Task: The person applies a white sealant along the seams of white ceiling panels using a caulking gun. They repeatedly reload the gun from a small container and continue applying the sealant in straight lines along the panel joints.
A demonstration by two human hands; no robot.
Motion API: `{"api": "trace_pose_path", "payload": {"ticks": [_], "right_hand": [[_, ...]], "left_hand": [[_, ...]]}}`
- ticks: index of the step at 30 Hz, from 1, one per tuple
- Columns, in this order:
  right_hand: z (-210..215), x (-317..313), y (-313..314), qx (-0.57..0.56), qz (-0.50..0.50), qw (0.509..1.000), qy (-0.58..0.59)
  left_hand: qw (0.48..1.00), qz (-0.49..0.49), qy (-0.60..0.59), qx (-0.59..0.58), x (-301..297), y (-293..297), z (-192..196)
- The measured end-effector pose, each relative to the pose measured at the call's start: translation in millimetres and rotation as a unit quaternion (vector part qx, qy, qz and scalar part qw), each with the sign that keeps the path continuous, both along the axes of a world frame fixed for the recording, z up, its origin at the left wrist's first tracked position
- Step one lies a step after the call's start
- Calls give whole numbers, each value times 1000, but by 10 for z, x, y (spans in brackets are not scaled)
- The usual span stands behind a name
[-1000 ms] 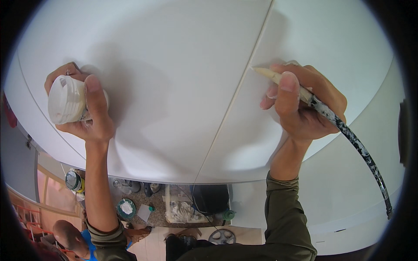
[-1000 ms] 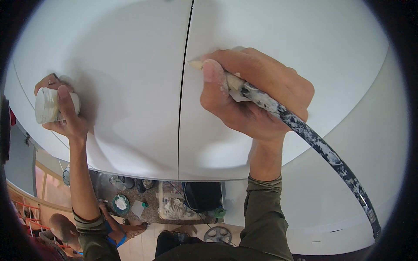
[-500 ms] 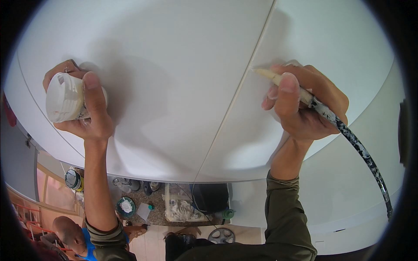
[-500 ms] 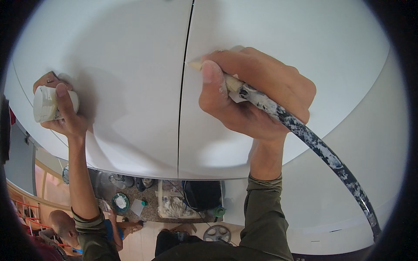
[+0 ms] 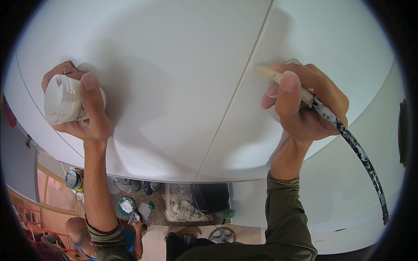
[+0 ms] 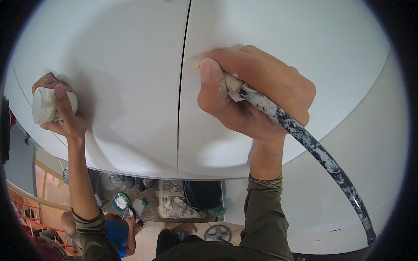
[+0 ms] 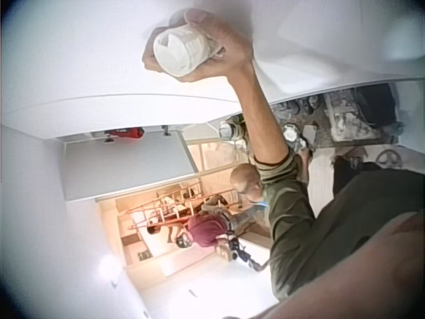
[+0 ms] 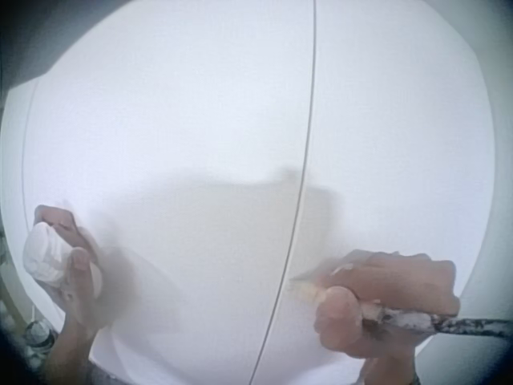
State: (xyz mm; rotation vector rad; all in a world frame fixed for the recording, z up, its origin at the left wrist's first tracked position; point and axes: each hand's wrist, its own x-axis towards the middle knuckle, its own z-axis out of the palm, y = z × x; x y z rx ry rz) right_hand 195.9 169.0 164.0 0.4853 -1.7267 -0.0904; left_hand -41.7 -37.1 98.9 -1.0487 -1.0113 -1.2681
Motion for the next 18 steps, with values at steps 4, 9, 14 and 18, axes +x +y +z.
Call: {"api": "trace_pose_path", "payload": {"ticks": [4, 9, 14, 18], "right_hand": [[-12, 19, 10, -11, -5, 1000, -8], [-10, 13, 16, -8, -1, 1000, -1], [-29, 12, -9, -26, -9, 1000, 2], [-17, 3, 7, -21, -2, 1000, 3]], "left_hand": [[1000, -15, 3, 6, 17, 7, 15], [1000, -12, 6, 3, 7, 17, 6], [1000, -10, 9, 2, 3, 8, 9], [1000, -6, 2, -1, 1, -6, -2]]}}
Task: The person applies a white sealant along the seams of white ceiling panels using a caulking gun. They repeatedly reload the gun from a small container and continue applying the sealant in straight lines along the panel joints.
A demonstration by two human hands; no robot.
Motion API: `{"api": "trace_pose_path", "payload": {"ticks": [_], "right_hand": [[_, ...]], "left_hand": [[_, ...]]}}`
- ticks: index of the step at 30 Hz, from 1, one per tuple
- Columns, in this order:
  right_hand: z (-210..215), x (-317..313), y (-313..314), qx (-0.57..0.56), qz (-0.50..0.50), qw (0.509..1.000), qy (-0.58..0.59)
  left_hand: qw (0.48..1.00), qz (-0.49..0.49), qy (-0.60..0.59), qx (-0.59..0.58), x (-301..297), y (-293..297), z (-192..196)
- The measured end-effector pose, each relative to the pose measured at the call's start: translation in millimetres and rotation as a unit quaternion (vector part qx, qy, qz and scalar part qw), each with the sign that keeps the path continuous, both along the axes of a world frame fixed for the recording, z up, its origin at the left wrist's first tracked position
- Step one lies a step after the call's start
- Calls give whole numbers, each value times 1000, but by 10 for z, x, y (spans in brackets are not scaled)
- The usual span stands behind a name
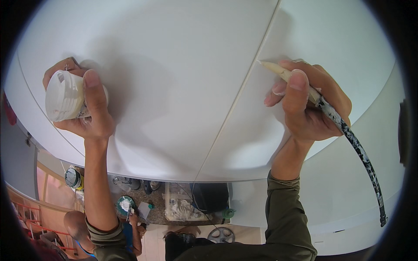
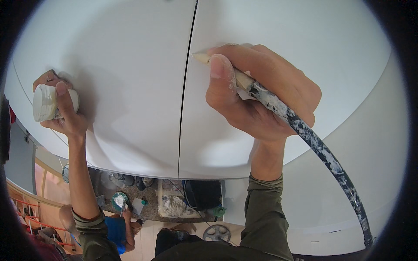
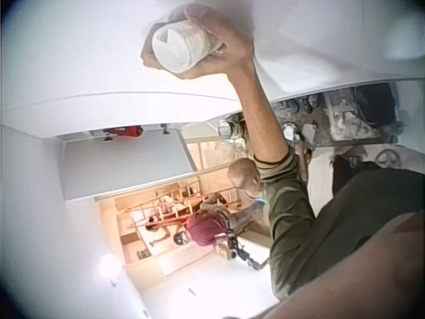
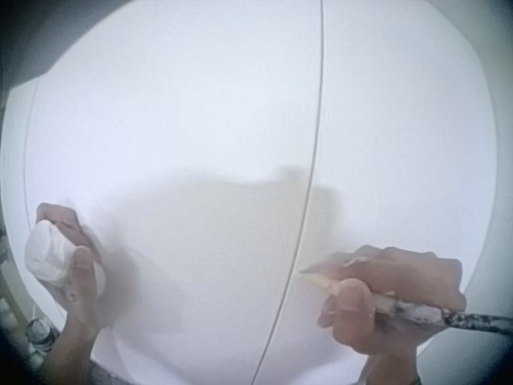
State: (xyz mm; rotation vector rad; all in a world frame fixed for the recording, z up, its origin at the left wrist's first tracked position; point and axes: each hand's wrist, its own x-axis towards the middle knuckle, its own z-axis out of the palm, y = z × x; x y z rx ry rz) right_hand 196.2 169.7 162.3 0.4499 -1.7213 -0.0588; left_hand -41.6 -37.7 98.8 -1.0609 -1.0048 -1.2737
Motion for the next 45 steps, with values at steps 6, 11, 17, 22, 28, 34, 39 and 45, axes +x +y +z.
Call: {"api": "trace_pose_path", "payload": {"ticks": [6, 11, 17, 22, 28, 34, 39, 45], "right_hand": [[3, -3, 8, -2, 6, 1000, 0], [12, -11, 7, 0, 15, 1000, -1], [-8, 7, -31, 4, -9, 1000, -21], [4, -16, -3, 8, 16, 1000, 2], [-36, -15, 19, -22, 22, 1000, -2], [-12, 34, -14, 18, -5, 999, -33], [-26, 23, -52, -28, 107, 993, 36], [-78, 31, -80, -1, -71, 987, 145]], "left_hand": [[1000, -16, -11, 10, 20, 33, -10], [1000, -14, 21, 3, -16, 33, 16], [999, 14, 42, -23, -29, -28, 13], [1000, 0, 28, -6, -4, 10, 21], [1000, -7, 14, 5, -5, 33, -5], [1000, -1, 13, -17, -1, -21, -4], [1000, -12, -13, 2, 90, 32, 15], [1000, 2, -5, -2, 119, 10, 53]]}}
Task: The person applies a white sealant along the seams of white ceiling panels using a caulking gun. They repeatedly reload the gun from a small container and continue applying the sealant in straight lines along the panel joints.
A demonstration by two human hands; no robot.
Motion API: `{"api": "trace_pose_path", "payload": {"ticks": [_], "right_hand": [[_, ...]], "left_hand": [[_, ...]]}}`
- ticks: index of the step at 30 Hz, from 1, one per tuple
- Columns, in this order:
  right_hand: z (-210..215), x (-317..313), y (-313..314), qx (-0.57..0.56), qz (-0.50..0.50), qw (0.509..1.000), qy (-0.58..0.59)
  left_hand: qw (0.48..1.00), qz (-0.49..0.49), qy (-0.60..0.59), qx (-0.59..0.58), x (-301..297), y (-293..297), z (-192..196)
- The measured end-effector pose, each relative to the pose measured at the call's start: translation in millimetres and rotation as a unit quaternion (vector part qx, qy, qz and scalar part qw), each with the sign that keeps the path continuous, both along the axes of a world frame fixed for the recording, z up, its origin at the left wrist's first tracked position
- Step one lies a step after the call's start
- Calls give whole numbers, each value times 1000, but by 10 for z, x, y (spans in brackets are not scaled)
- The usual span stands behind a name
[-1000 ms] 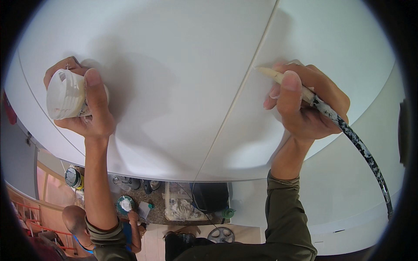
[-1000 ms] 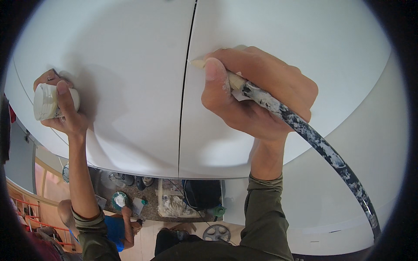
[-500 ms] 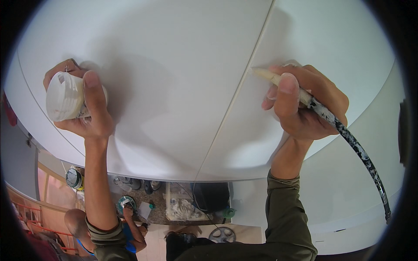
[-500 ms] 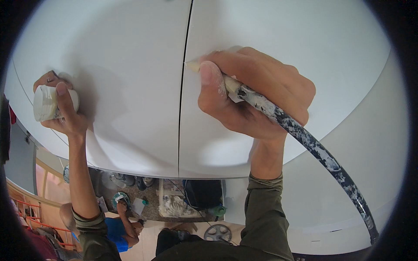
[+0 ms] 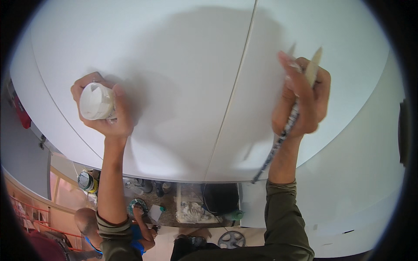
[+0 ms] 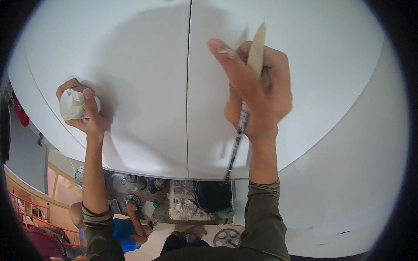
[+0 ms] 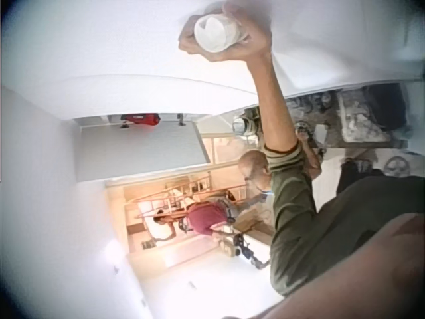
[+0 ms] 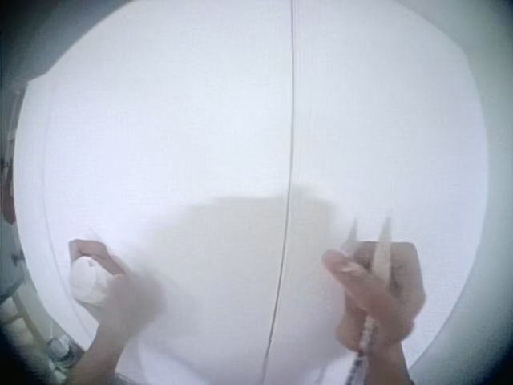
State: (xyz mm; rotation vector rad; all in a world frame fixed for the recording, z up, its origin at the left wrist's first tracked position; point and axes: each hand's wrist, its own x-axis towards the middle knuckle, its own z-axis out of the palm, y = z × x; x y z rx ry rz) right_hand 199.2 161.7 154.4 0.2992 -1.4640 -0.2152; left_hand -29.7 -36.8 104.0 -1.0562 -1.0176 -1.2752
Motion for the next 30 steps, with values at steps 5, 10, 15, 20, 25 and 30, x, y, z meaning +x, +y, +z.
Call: {"api": "trace_pose_path", "payload": {"ticks": [5, 10, 15, 20, 25, 30], "right_hand": [[-77, -24, 19, 34, -122, 992, -28], [28, -105, 27, 75, -176, 981, -15], [53, -160, 23, 93, -180, 979, -12], [38, -199, 24, 93, -172, 981, -17], [14, -188, 24, 105, -159, 981, -36], [-21, -133, 13, 118, -149, 978, -89]], "left_hand": [[1000, 0, -27, 0, -5, -29, -59], [999, -12, -44, 15, -21, 13, -13], [999, -2, -44, 7, -40, -5, 17], [999, -6, -40, 6, -94, 24, 38], [999, -17, -48, 10, -106, 32, 46], [999, -11, -44, 3, -113, 4, 39]]}}
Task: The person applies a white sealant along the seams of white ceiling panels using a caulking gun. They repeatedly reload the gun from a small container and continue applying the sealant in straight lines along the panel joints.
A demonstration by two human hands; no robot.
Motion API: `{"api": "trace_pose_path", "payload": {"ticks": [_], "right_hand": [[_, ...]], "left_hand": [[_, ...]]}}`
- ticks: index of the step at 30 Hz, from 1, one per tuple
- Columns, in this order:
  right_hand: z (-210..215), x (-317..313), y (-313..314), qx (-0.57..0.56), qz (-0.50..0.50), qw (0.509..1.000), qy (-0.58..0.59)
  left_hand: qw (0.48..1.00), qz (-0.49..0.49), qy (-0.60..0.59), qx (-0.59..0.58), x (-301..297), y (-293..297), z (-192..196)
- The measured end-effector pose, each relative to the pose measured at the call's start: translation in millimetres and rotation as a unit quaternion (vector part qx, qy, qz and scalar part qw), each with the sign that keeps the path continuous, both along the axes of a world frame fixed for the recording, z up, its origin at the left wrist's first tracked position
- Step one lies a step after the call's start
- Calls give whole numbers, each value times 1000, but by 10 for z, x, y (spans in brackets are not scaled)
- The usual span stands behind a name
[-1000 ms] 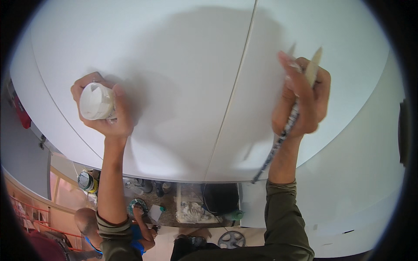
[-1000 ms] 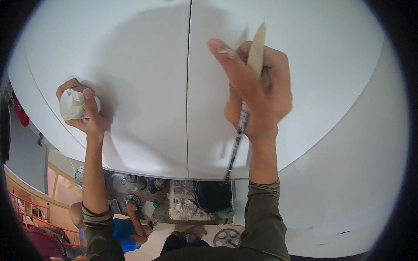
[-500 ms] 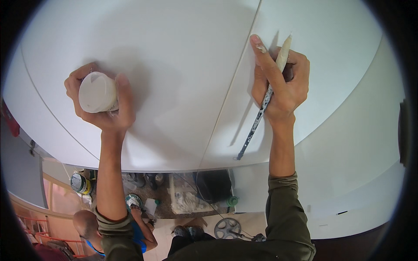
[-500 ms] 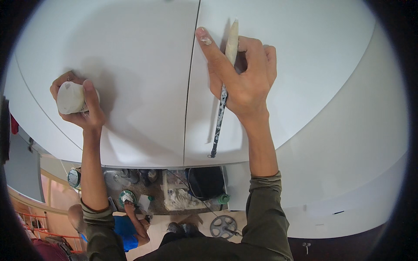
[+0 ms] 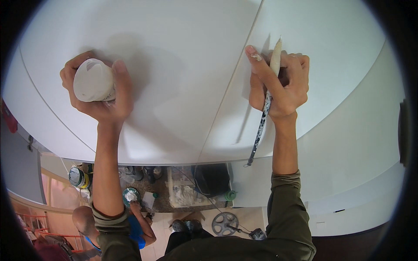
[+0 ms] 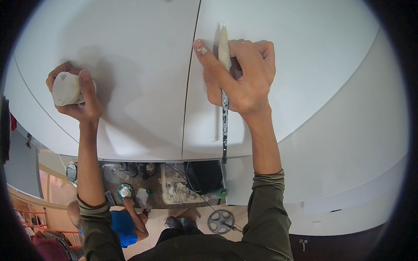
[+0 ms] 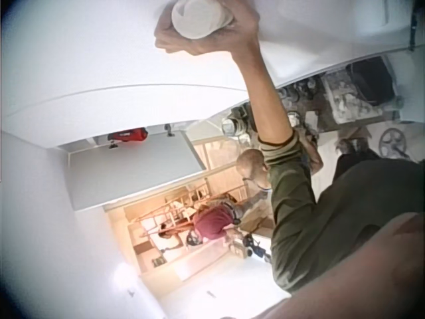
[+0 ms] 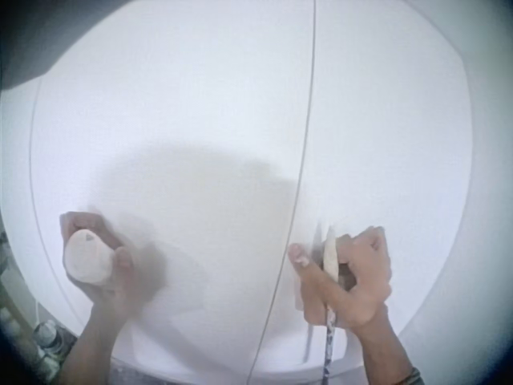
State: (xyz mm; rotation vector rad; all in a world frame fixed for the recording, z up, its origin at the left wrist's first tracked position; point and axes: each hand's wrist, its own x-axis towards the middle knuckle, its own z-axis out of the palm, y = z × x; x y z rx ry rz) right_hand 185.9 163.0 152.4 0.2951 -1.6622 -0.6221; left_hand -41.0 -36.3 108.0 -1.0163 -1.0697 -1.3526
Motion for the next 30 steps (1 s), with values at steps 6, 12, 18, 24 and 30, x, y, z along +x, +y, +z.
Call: {"api": "trace_pose_path", "payload": {"ticks": [6, 12, 18, 24, 30], "right_hand": [[-55, -10, 76, 39, 52, 997, -28], [-558, 117, 19, -133, 194, 972, 2], [-1933, 575, -656, -383, 179, 905, -37], [-2680, 1431, -1685, -537, 109, 831, -98], [-2978, 2113, -1969, -660, 140, 738, 6]], "left_hand": [[1000, -3, 6, 6, -32, 32, 5], [1000, 0, -9, 14, 9, -1, 7], [999, 34, 21, 13, 146, 59, 62], [998, 62, 22, -15, 285, -146, 134], [998, 11, -35, -59, 368, -235, -157]]}}
